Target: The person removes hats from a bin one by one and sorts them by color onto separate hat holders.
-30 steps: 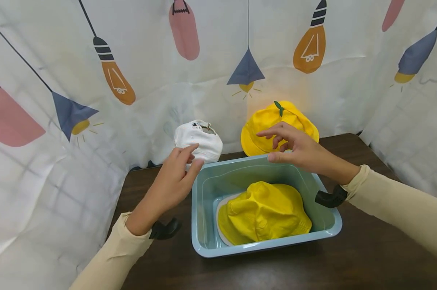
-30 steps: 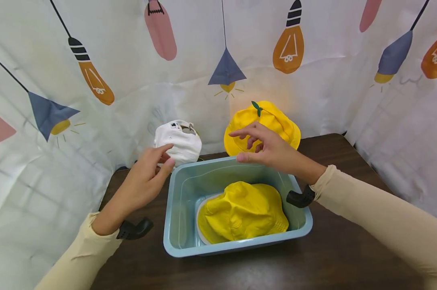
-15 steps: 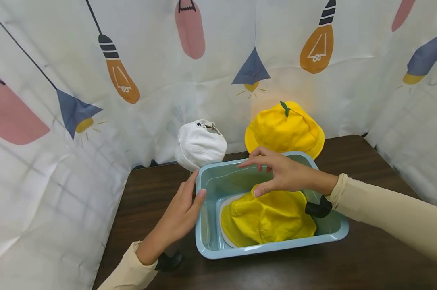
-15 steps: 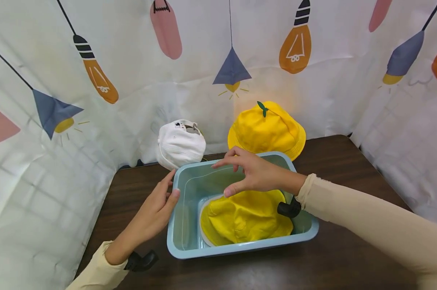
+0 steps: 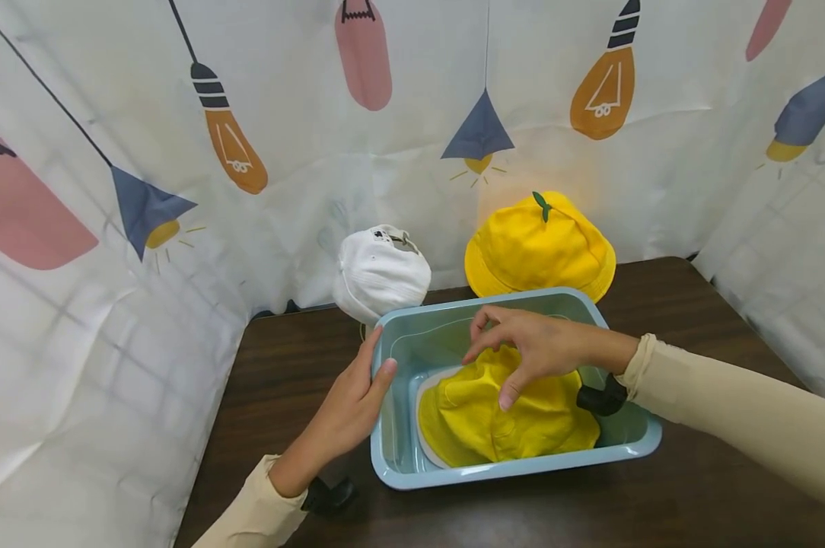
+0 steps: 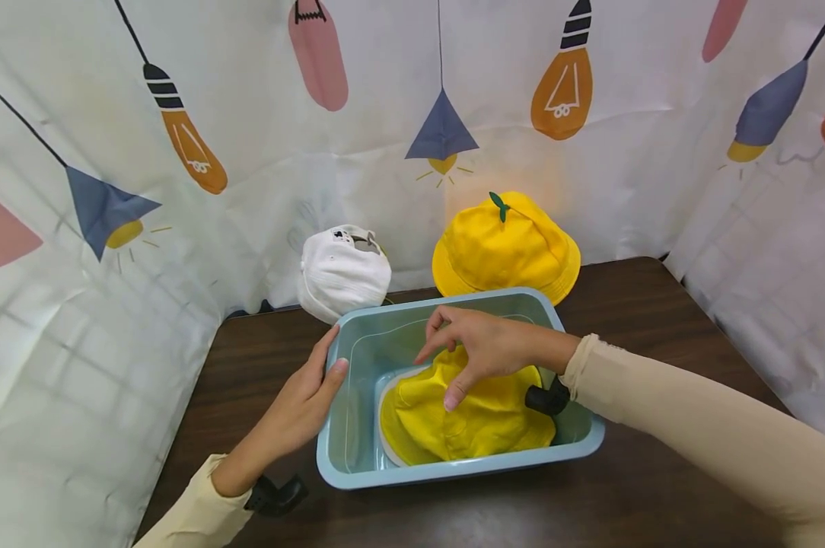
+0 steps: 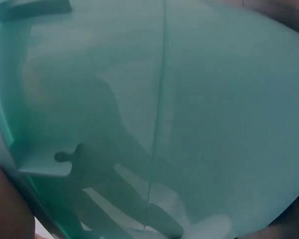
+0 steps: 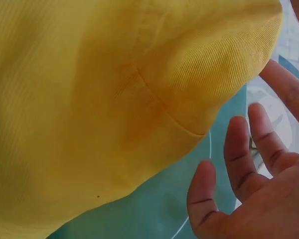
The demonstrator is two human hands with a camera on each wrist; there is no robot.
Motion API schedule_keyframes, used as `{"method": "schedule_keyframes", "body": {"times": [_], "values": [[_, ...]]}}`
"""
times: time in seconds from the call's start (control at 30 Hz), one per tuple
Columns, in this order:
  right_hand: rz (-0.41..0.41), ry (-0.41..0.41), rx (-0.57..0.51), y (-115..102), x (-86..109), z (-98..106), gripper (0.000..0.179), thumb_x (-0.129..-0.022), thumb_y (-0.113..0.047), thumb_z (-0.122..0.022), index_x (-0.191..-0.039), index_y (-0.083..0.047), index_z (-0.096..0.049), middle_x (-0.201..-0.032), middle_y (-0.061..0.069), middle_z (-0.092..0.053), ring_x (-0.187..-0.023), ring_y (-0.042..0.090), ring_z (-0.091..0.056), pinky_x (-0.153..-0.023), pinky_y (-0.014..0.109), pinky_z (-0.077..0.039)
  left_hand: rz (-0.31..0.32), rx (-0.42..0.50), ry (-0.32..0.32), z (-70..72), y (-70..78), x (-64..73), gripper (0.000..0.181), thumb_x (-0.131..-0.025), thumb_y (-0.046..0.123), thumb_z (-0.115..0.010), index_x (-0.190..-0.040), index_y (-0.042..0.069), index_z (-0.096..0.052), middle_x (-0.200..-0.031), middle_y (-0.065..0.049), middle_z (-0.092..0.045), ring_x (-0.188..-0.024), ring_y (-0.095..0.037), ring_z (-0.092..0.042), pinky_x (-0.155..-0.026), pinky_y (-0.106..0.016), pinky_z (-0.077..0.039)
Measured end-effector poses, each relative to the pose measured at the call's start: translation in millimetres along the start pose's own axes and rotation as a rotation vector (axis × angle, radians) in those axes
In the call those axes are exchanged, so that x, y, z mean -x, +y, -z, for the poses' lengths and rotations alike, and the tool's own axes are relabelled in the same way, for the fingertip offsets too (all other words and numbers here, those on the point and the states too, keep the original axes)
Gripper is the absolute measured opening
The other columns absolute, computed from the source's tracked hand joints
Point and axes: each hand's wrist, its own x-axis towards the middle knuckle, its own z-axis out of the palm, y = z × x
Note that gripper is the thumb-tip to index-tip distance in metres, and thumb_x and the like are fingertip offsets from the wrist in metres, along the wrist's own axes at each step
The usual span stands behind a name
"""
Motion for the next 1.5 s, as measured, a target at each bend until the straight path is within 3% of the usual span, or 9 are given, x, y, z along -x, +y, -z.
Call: {"method": "schedule_keyframes", "body": {"times": [0.27,0.4,0.57,0.8,1.03,1.23,1.5], "values": [[-0.018,-0.031,-0.038,7,2.4,-4,0.051,-0.073,-0.051,-0.087,-0.117,-0.026,-0.078,-0.116,-0.004,-0.051,-0.107,0.020,-0.050,-0.087,0.034,-0.045,0.047,0.069,-0.021,-3.8,-0.8,-1.4,0.072,-0.109,0.047,-0.043,-0.166,0.020,-0.008,-0.170,-0.009,-0.021,-0.144,-0.035,-0.044,-0.115,-0.059,-0.037],[-0.012,-0.026,-0.047,8,3.0,-6,0.039,-0.076,-0.046,-0.086,-0.109,-0.027,-0.080,-0.115,-0.004,-0.052,-0.105,0.020,-0.051,-0.087,0.032,-0.047,0.017,0.087,-0.013,-4.6,-2.1,-0.9,0.067,-0.111,0.037,-0.041,-0.166,0.016,-0.008,-0.171,-0.011,-0.020,-0.149,-0.036,-0.037,-0.117,-0.059,-0.033],[0.066,0.006,-0.051,10,2.9,-8,0.028,-0.079,-0.040,-0.084,-0.102,-0.023,-0.083,-0.114,-0.002,-0.058,-0.105,0.020,-0.055,-0.089,0.029,-0.051,-0.027,0.086,0.003,-4.3,-3.8,1.2,0.065,-0.112,0.031,-0.039,-0.165,0.010,-0.009,-0.171,-0.014,-0.017,-0.153,-0.037,-0.030,-0.119,-0.060,-0.027],[0.118,0.071,-0.067,13,1.9,-9,0.020,-0.082,-0.035,-0.083,-0.095,-0.021,-0.085,-0.109,0.009,-0.064,-0.086,0.010,-0.056,-0.077,0.025,-0.052,-0.042,0.082,0.013,-4.8,-4.5,0.0,0.063,-0.112,0.026,-0.039,-0.165,0.008,-0.009,-0.171,-0.015,-0.017,-0.153,-0.038,-0.027,-0.120,-0.060,-0.024],[0.131,0.102,-0.115,16,3.4,-8,0.014,-0.083,-0.029,-0.084,-0.093,-0.020,-0.085,-0.108,0.010,-0.063,-0.083,0.012,-0.057,-0.075,0.026,-0.052,-0.044,0.086,0.014,-6.4,-4.5,-1.0,0.062,-0.112,0.024,-0.039,-0.165,0.008,-0.009,-0.171,-0.016,-0.016,-0.154,-0.039,-0.026,-0.119,-0.060,-0.024],[0.088,0.186,-0.152,12,5.8,0,0.009,-0.081,-0.023,-0.086,-0.090,-0.022,-0.085,-0.108,0.002,-0.061,-0.084,0.015,-0.059,-0.077,0.028,-0.052,-0.029,0.102,0.001,-6.1,-4.8,-0.8,0.063,-0.112,0.026,-0.039,-0.165,0.011,-0.009,-0.172,-0.012,-0.015,-0.153,-0.037,-0.029,-0.117,-0.055,-0.030],[0.031,0.264,-0.219,13,10.1,11,0.006,-0.084,-0.019,-0.084,-0.089,-0.022,-0.084,-0.112,0.010,-0.060,-0.092,0.020,-0.058,-0.077,0.026,-0.053,0.002,0.096,-0.013,-5.4,-5.1,-0.1,0.063,-0.112,0.027,-0.038,-0.166,0.014,-0.008,-0.172,-0.009,-0.013,-0.155,-0.035,-0.026,-0.118,-0.054,-0.027]]}}
